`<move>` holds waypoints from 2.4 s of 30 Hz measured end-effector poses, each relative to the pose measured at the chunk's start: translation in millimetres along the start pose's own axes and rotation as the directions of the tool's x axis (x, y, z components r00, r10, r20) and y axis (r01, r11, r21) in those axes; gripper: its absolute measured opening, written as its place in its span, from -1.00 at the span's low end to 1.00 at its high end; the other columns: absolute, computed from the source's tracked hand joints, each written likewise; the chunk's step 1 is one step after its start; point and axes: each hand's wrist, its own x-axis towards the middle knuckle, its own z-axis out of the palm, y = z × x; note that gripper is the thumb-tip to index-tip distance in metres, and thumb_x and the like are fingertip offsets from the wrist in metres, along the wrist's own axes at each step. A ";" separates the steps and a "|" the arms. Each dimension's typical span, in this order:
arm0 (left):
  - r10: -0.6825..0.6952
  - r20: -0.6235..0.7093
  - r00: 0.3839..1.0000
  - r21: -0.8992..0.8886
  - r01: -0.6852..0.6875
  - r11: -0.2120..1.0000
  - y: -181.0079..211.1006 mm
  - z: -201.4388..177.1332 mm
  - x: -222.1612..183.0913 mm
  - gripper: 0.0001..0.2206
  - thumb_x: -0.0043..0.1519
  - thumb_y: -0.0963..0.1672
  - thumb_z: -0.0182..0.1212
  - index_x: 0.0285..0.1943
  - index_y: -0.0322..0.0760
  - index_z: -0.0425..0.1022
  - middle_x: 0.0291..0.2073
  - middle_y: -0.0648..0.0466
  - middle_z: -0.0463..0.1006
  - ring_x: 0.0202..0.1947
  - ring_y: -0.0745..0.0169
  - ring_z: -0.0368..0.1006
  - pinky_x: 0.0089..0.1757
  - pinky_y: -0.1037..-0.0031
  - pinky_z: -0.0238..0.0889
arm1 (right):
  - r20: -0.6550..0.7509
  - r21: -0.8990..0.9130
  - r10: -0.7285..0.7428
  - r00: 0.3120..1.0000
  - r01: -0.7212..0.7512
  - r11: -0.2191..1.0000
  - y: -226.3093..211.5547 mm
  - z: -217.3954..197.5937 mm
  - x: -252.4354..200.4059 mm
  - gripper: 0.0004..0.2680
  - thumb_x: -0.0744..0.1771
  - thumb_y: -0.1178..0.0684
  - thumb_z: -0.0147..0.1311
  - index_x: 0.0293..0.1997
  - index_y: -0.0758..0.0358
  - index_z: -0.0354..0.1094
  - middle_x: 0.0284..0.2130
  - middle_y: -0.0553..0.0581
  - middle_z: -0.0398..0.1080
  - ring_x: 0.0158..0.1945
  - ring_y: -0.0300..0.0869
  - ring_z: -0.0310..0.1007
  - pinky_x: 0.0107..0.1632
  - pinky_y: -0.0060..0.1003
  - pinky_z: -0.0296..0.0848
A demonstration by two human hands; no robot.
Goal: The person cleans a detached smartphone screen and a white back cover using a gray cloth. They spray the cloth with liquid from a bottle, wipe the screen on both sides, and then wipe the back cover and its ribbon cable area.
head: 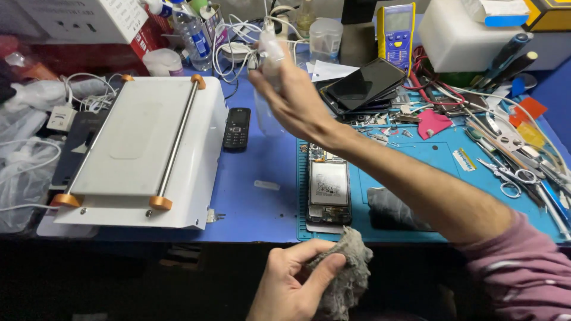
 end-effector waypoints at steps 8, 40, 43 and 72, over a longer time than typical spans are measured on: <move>0.013 -0.187 0.982 0.064 -0.001 0.998 22.5 -29.7 -15.2 -0.75 0.25 -0.13 0.21 -0.11 -0.45 0.71 -0.62 0.21 0.51 -0.64 0.52 0.21 -0.58 0.62 0.10 | 0.321 0.068 0.112 0.940 -0.141 0.988 -139.7 -123.1 -169.5 -0.49 0.37 -0.35 -0.30 0.05 0.41 0.33 -0.27 0.12 0.60 -0.05 -0.12 0.56 0.02 -0.28 0.52; 0.165 -0.184 0.969 0.197 -0.128 0.972 19.9 -34.0 -16.3 -0.71 0.36 -0.10 0.04 -0.31 -0.46 0.50 -0.64 0.27 0.20 -0.59 0.50 -0.02 -0.56 0.52 -0.08 | 0.495 -0.108 0.146 0.856 -0.106 0.989 -131.8 -75.5 -207.5 -0.55 0.40 -0.26 -0.52 -0.07 0.25 0.36 -0.53 -0.06 0.54 -0.71 -0.20 0.41 -0.58 -0.36 0.42; 0.171 -0.199 0.965 0.224 -0.125 0.967 20.6 -33.1 -16.1 -0.71 0.33 -0.09 0.06 -0.16 -0.48 0.60 -0.65 0.27 0.24 -0.62 0.51 -0.01 -0.60 0.53 -0.08 | 0.519 -0.082 0.154 0.841 -0.131 0.988 -124.0 -75.9 -205.4 -0.51 0.41 -0.28 -0.59 -0.24 0.16 0.41 -0.50 0.01 0.45 -0.62 -0.16 0.45 -0.54 -0.34 0.46; 0.104 -0.273 0.956 0.188 -0.053 0.981 20.5 -25.9 -12.0 -0.85 0.16 -0.19 0.33 -0.15 -0.39 0.69 -0.51 0.14 0.71 -0.56 0.50 0.47 -0.45 0.66 0.36 | 0.014 -0.048 0.074 0.997 -0.073 0.996 51.0 26.2 -6.6 -0.39 0.38 -0.16 0.07 0.43 0.43 -0.27 0.21 0.59 0.17 0.27 0.27 0.31 0.10 -0.01 0.57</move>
